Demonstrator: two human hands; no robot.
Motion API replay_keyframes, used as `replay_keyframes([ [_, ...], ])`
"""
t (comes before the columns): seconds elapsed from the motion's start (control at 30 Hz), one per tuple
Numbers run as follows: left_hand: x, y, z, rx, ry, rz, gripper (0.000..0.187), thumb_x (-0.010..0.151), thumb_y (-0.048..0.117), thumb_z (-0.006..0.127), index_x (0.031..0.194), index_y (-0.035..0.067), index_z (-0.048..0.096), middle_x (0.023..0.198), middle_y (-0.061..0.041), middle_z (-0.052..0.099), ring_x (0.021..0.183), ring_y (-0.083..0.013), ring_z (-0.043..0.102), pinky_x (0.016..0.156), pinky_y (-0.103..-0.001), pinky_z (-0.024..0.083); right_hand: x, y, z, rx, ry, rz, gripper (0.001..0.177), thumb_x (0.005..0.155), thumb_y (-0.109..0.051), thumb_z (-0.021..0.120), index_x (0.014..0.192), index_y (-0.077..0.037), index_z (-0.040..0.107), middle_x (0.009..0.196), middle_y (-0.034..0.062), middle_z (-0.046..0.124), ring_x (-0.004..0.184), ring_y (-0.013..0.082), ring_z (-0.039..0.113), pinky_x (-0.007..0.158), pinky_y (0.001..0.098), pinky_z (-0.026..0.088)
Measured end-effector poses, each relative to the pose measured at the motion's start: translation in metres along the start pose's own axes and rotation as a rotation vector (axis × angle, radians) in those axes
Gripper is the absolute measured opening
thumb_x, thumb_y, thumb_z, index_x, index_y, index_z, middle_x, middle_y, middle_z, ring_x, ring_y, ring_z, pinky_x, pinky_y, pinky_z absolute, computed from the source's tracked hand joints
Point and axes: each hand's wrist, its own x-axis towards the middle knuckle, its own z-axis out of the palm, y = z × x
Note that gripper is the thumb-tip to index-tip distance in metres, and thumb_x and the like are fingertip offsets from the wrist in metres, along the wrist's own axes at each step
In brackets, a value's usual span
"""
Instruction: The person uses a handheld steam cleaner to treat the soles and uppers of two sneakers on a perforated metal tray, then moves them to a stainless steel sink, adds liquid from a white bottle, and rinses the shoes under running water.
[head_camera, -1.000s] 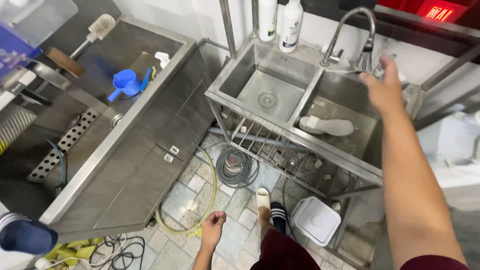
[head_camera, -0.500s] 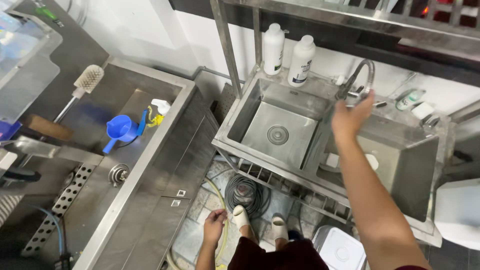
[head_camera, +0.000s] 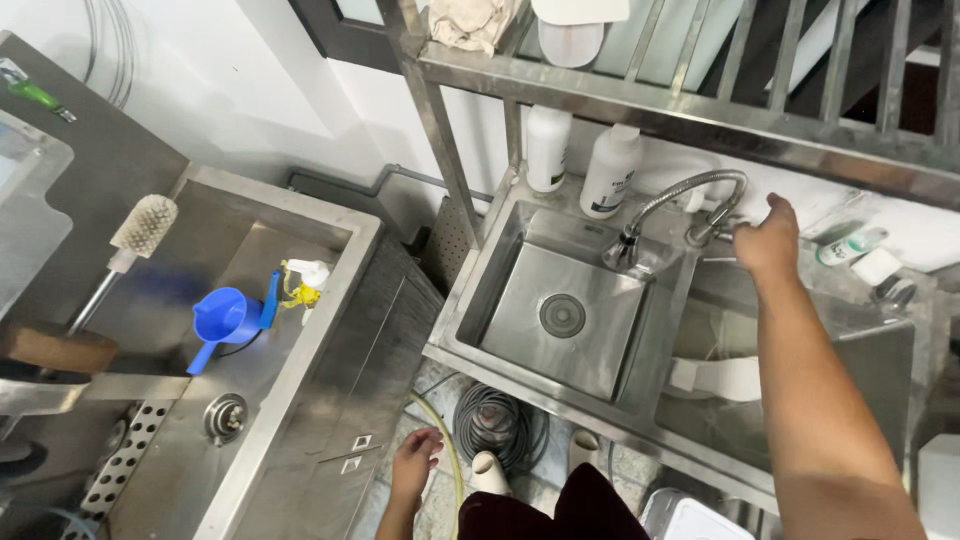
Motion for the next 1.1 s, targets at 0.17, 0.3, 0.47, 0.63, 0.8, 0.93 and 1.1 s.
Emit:
replay_keyframes([
  [0.17,-0.008,0.02,0.049,-0.171,0.012,-0.062,0.027,0.091,0.017,0.064,0.114,0.006,0.072,0.106,-0.006,0.077,0.096,-0.016,0.072,0.081,-0.03,0.053,0.006,0.064,0.021,-0.134,-0.41,0.132,0.086,0.076,-0.002,0.065,0.158,0.001,0.04,0.145,0.0305,0.056,0.129,0.0423,0.059,0.11,0.044,0.047],
  [0.3,-0.014,0.036,0.098,-0.168,-0.046,0.013,0.025,0.093,0.016,0.064,0.113,0.004,0.072,0.105,-0.005,0.077,0.095,-0.0138,0.07,0.079,-0.028,0.051,-0.046,0.081,0.038,-0.083,-0.312,0.038,0.086,0.074,-0.004,0.071,0.154,0.002,0.041,0.153,0.0294,0.048,0.137,0.0437,0.051,0.114,0.0426,0.042],
  [0.47,-0.009,0.05,0.164,-0.066,-0.169,0.14,0.022,0.091,0.009,0.069,0.111,0.001,0.07,0.102,-0.006,0.077,0.09,-0.0129,0.067,0.078,-0.026,0.05,-0.086,0.091,0.046,-0.021,-0.405,-0.095,0.104,0.067,-0.01,0.076,0.158,0.003,0.028,0.164,0.0284,0.026,0.149,0.0405,0.03,0.115,0.0401,0.035],
  [0.63,-0.007,0.049,0.198,-0.106,-0.312,0.213,0.02,0.094,0.007,0.067,0.112,0.0,0.07,0.095,-0.007,0.073,0.085,-0.0147,0.068,0.079,-0.029,0.055,-0.096,0.085,0.03,-0.026,-0.435,-0.035,0.087,0.079,-0.016,0.075,0.153,0.002,0.034,0.162,0.0244,0.032,0.149,0.038,0.031,0.119,0.0423,0.032],
  [0.8,-0.005,0.054,0.204,0.013,-0.337,0.16,0.02,0.094,0.008,0.065,0.113,0.002,0.07,0.099,-0.005,0.075,0.085,-0.0136,0.068,0.075,-0.028,0.054,-0.162,0.066,-0.023,0.053,-0.481,0.274,0.06,0.086,-0.015,0.071,0.144,-0.009,0.057,0.131,0.0211,0.064,0.119,0.0357,0.062,0.102,0.0395,0.05],
  [0.93,0.003,0.055,0.205,0.18,-0.418,0.162,0.02,0.094,0.011,0.064,0.111,0.003,0.071,0.094,-0.005,0.078,0.08,-0.0142,0.069,0.07,-0.029,0.052,-0.263,0.068,-0.062,0.264,-0.299,0.419,0.042,0.085,-0.006,0.067,0.127,-0.006,0.067,0.116,0.0099,0.076,0.1,0.0186,0.075,0.087,0.0286,0.058],
  [1.1,-0.022,0.008,0.214,0.569,-0.65,0.474,0.02,0.089,0.016,0.072,0.105,0.005,0.073,0.086,-0.006,0.078,0.079,-0.0146,0.073,0.075,-0.029,0.057,-0.419,0.078,-0.132,0.287,-0.055,0.56,0.031,0.09,-0.006,0.066,0.121,-0.005,0.071,0.109,0.0095,0.078,0.101,0.0165,0.074,0.087,0.0298,0.058],
])
